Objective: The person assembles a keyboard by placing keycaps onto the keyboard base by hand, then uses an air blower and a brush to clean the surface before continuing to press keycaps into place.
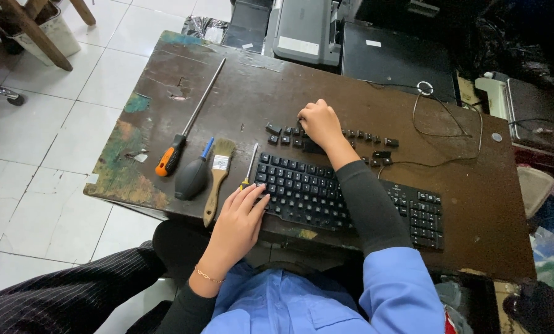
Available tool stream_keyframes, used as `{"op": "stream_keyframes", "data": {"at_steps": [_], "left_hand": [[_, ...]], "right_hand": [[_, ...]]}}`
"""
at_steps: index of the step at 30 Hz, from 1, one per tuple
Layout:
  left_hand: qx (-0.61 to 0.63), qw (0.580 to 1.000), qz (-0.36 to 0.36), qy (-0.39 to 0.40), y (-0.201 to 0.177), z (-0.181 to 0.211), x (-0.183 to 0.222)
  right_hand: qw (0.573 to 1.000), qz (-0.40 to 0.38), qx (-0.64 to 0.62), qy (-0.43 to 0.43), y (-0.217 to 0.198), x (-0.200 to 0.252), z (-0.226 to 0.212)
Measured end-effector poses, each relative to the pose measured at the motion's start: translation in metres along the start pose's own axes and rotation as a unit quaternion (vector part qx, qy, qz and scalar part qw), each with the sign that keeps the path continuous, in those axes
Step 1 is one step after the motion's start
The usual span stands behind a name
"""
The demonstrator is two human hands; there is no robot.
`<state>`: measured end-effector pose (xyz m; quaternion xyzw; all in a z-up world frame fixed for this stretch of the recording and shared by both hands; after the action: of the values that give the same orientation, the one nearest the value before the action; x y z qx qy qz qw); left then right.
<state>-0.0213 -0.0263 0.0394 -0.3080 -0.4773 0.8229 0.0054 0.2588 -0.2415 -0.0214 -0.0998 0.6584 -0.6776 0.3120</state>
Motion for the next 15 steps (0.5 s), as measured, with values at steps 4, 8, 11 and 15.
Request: {"op": "stream_keyframes", "data": {"at_steps": [4,8,11,15], "left_hand": [[0.002,1.0,-0.013,-0.006,0.004,0.0,0.0],[0.006,1.0,-0.008,-0.002,0.008,0.001,0.001],[0.002,1.0,-0.01,-0.004,0.004,0.003,-0.002],[-0.002,1.0,-0.014,-0.002,0.009,0.003,-0.003]], "right_hand": [[1.0,0.006,0.023,-0.005,0.003,0.0,-0.002],[0.999,0.04,0.036,-0.003,-0.009,0.0,-0.006],[0.993,0.106,-0.046,-0.01,-0.033,0.008,-0.017],[0.974,0.117,-0.188,-0.048,-0.083,0.05,-0.067]]}}
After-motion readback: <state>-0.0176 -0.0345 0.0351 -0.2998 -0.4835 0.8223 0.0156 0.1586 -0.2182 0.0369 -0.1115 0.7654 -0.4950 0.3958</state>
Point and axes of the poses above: each hand's wrist, its own x-axis away from the middle knuckle, its own y-axis out of the palm, z = x × y, the point moved 4 cm from there along -x, towards the middle knuckle, and after that the axes turned 6 degrees about -y, right-handed, at the moved point
